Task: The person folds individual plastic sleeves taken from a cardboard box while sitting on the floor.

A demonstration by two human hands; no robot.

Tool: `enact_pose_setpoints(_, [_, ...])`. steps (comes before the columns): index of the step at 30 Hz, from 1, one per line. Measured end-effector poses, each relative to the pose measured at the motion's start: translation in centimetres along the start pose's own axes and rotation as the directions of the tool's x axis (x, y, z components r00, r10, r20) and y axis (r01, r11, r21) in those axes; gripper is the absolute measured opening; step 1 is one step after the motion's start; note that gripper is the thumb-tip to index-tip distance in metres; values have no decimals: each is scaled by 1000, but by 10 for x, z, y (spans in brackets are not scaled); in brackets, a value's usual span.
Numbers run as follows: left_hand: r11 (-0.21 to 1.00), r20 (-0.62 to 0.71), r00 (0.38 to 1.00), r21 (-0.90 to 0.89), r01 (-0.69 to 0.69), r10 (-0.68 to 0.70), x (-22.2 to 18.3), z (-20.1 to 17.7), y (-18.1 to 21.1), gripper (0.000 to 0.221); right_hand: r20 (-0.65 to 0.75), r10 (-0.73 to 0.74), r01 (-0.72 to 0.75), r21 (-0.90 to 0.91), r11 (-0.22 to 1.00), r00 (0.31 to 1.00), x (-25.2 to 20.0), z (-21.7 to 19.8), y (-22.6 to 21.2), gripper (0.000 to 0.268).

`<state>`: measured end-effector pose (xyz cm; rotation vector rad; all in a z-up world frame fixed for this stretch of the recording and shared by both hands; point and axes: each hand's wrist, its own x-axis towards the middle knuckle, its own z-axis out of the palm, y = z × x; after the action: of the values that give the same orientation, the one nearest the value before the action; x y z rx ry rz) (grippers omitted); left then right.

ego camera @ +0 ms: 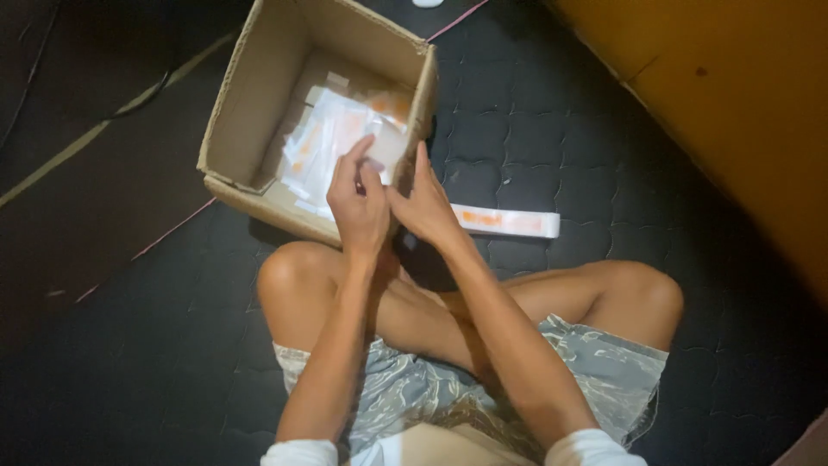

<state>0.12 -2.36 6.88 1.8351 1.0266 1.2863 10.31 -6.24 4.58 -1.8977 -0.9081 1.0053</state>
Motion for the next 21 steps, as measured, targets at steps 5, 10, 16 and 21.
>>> enact_pose_setpoints(5, [961,208,977,-256,100,-46,-35,10,0,32,11,-200,165,521,838,980,-41,-42,64,88])
enact_pose_setpoints(10, [929,462,877,-250,272,-133,-82,51,-56,29,10,-226,98,881,463,974,-69,-112,112,85])
enact_pose_setpoints(16, [960,469,864,-100,260,-185,-103,56,-67,25,-277,76,157,726,669,958,-84,-133,162,40])
enact_pose_setpoints(21, [985,419,908,-145,96,-27,-93,52,-58,19,-412,48,257,652,714,910,-91,-128,150,12])
